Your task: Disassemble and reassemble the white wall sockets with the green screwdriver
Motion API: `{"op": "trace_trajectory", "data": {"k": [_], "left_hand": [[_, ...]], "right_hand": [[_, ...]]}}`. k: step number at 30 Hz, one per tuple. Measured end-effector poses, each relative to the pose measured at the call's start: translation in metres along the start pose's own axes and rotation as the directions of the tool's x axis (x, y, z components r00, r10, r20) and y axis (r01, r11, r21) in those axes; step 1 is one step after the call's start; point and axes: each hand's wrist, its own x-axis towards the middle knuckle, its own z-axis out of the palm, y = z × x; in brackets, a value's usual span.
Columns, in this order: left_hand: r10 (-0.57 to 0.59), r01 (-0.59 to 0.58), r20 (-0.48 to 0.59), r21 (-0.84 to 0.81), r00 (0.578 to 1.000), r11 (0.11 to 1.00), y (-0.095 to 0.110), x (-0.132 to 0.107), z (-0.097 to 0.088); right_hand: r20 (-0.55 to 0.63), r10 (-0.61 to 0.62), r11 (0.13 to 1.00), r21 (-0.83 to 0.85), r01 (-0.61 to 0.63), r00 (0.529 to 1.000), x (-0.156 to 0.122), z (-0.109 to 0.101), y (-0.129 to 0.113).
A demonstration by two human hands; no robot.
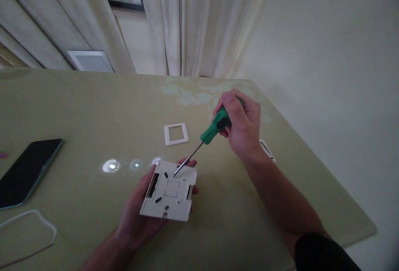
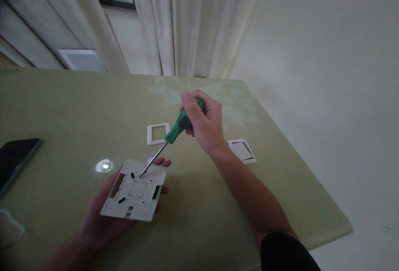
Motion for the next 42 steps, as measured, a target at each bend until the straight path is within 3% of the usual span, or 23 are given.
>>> {"op": "trace_trajectory", "data": {"k": [5, 14, 23, 29, 36, 42], "left_hand": [[-0.002, 0.000, 0.049, 0.033, 0.999, 0.999, -0.002, 0.000, 0.000], [0.011, -0.010, -0.005, 0.124, 1.000, 0.992, -0.006, 0.002, -0.004], [0.015, -0.014, -0.070, 0.021, 0.997, 1.000, -0.010, 0.003, -0.005], [0.033, -0.030, -0.125, 0.027, 0.992, 0.999, -0.013, 0.006, -0.014], [0.039, -0.031, -0.093, 0.090, 0.995, 0.995, -0.013, 0.004, -0.012], [0.074, -0.066, -0.166, 0.055, 0.983, 0.996, -0.010, 0.003, -0.014]], "right_hand": [[0.050, 0.200, 0.977, 0.064, -0.203, 0.979, 0.012, 0.002, 0.018], [0.064, 0.255, 0.964, 0.058, -0.259, 0.965, 0.016, 0.001, 0.027], [0.073, 0.420, 0.903, 0.070, -0.425, 0.905, 0.025, -0.002, 0.053], [0.094, 0.439, 0.894, 0.054, -0.445, 0.893, 0.023, 0.000, 0.060], [0.117, 0.452, 0.887, 0.048, -0.460, 0.884, 0.022, 0.000, 0.059], [0.133, 0.452, 0.885, 0.054, -0.462, 0.882, 0.022, 0.000, 0.059]]}}
